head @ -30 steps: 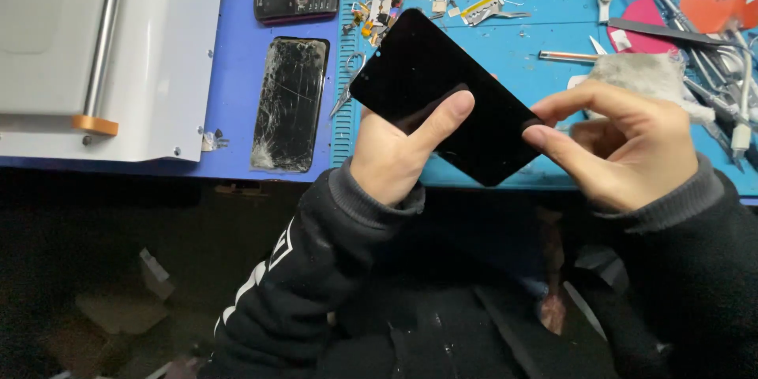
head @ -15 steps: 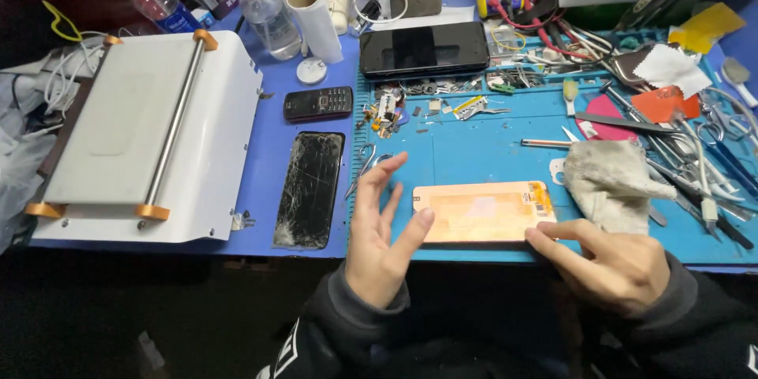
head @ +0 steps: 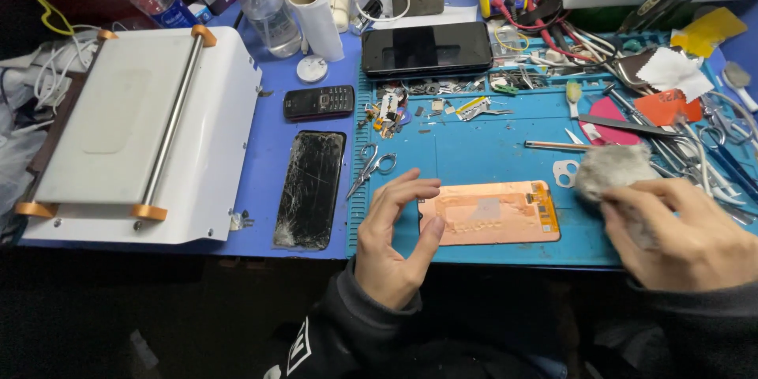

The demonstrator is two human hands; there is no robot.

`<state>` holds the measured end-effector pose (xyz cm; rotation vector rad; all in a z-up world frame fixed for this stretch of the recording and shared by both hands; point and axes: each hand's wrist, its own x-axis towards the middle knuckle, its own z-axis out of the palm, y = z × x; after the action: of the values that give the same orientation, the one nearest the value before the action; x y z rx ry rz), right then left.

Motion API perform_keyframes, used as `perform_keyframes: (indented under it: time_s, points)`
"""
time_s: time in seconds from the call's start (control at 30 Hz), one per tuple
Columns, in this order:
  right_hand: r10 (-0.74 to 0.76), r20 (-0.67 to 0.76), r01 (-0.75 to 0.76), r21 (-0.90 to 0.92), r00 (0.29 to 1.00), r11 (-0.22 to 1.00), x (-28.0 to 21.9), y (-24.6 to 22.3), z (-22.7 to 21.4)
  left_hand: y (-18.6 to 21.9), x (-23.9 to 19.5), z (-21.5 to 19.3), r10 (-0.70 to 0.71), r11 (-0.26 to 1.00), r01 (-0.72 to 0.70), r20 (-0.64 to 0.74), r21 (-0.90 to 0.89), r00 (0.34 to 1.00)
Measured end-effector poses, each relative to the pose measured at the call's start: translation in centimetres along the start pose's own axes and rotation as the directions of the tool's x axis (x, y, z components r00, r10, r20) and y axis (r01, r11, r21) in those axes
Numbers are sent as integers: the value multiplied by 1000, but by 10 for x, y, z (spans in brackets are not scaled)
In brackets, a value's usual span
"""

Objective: Cleaning and preparing a smartphone screen assembly for repair using a cloth and cleaning fluid.

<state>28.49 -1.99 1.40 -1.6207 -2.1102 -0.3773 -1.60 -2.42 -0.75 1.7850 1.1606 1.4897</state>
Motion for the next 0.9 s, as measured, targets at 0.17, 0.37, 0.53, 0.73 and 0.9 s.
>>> perform_keyframes:
  time_s: [0.17,0.37,0.53,0.73,0.9]
  points:
    - [28,-76,9,449,997,894,-35,32,9,12,-4,-2,22,999,-20,48,-31,999]
    - [-266,-86,258,639,960,725,10,-57,-48,57,9,-13,192,950,-119,242,-288,951]
    - [-339,28,189,785,940,590,43,-75,-37,20,-31,-30,81,949,-32,146,-313,986]
    - [-540,172,170,834,824,524,126,-117,-23,13,-55,-70,-101,795,217,229,-566,968]
    - [-488,-196,481,666,851,571,254,-170,48,37,-45,-105,183,983,-182,33,-32,983]
